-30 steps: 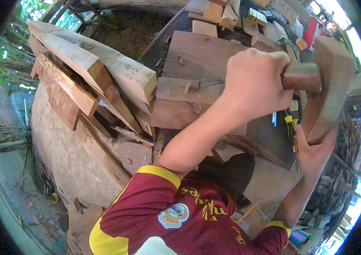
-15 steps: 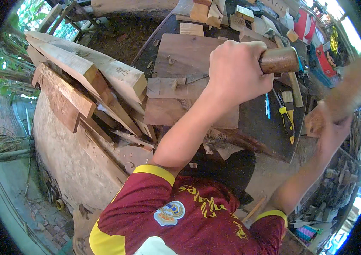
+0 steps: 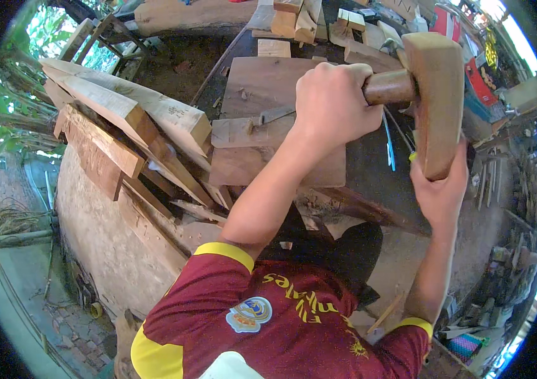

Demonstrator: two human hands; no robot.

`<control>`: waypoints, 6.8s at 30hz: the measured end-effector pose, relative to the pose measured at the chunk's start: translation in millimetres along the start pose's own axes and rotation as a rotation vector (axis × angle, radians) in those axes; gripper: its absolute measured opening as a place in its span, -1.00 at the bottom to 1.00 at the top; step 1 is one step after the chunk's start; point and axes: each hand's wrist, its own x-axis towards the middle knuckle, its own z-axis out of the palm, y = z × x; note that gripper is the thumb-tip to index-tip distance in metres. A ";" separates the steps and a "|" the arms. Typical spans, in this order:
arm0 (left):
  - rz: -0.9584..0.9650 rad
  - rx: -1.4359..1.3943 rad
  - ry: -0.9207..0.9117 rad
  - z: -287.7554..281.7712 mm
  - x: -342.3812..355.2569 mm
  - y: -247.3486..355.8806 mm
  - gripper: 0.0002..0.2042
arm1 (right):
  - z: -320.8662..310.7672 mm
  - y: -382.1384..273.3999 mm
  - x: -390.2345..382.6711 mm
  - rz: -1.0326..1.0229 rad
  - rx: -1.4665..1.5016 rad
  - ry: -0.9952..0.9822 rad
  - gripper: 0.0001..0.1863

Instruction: The person uses a chisel and a wooden mallet to carve a small rectangular block of wood held in their left hand. They repeatedly strike the chisel to remove wood shavings, occasionally pausing to inspect the carved surface and adjust the wood's position. The task continues with consistent manual shaping of the wood block throughout the clip.

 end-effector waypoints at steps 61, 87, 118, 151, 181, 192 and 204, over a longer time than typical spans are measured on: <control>0.166 -0.084 -0.046 -23.0 -44.2 11.4 -0.84 | 20.6 -33.0 -83.3 0.063 -0.017 -0.349 -0.18; -0.068 -0.764 0.467 -73.1 -22.9 3.4 -0.77 | 32.8 -42.2 -94.1 -0.146 -0.236 -0.213 -0.33; -0.179 -0.471 0.402 -46.8 1.6 -8.7 -0.79 | -55.5 -74.4 107.4 -0.500 0.081 0.139 -0.51; -0.019 -0.085 0.067 -2.7 -12.0 15.7 -0.81 | -23.6 22.2 -0.6 0.287 0.334 0.377 -0.19; 0.000 -0.042 0.095 -14.2 -14.9 3.8 -0.83 | -35.3 26.8 21.8 0.150 -0.131 0.002 -0.25; -0.008 -0.020 0.053 -10.2 -17.2 2.0 -0.86 | -42.9 55.8 8.1 0.178 0.084 0.000 -0.34; -0.032 -0.004 0.085 -11.7 -13.2 2.7 -0.86 | -33.8 44.0 9.7 0.388 0.438 0.265 -0.21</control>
